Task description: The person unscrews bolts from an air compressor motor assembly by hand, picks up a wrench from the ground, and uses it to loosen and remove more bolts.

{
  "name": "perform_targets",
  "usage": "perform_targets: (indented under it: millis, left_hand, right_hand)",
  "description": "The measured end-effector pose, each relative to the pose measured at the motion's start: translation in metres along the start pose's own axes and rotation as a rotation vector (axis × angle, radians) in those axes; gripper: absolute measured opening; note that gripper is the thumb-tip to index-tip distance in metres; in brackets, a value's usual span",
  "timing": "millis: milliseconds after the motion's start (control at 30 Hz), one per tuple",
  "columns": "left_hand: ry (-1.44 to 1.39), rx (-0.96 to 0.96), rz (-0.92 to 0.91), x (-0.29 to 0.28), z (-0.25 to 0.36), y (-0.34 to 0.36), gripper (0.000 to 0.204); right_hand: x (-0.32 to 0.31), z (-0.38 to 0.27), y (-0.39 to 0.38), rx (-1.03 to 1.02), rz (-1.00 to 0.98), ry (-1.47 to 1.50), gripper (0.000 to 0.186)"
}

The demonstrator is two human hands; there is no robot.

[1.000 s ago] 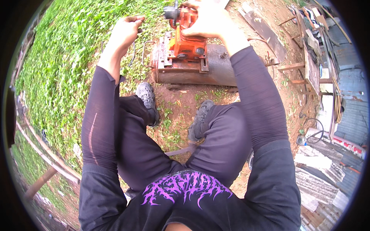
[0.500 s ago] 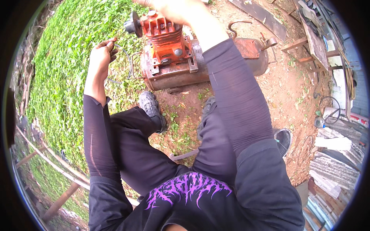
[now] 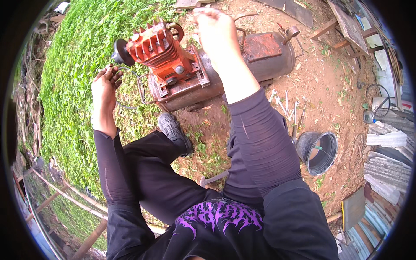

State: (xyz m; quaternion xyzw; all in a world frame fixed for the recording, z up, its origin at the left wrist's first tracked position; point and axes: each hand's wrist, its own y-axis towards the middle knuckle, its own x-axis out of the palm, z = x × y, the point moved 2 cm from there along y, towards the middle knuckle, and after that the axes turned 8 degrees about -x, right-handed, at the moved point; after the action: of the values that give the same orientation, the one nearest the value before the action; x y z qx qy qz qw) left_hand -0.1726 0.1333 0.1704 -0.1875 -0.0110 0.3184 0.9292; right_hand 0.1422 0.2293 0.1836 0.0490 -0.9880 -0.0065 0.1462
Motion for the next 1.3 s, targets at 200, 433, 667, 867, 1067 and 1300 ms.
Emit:
perform_targets:
  millis: [200, 433, 667, 867, 1067, 1300]
  left_hand:
    - [-0.151, 0.078, -0.109, 0.004, 0.001, -0.005, 0.015]
    - [-0.193, 0.053, -0.129, 0.034, 0.012, -0.013, 0.029]
    - [-0.147, 0.057, -0.109, 0.016, 0.001, 0.001, 0.026]
    - [0.330, -0.032, -0.133, -0.003, -0.019, -0.021, 0.029]
    - [0.439, -0.051, -0.125, 0.001, -0.063, -0.028, 0.027]
    - [0.153, -0.025, -0.057, 0.006, -0.130, -0.025, 0.022]
  right_hand:
    - [0.026, 0.001, 0.006, -0.283, -0.188, -0.277, 0.028]
    - [0.042, -0.016, 0.009, -0.305, -0.434, -0.558, 0.055]
    - [0.045, -0.005, 0.017, -0.462, -0.392, -0.575, 0.052]
    - [0.043, -0.002, 0.014, -0.344, -0.393, -0.458, 0.041]
    - [0.052, 0.002, 0.014, -0.471, -0.359, -0.451, 0.041]
    - [0.058, -0.004, 0.011, -0.560, -0.282, -0.612, 0.049]
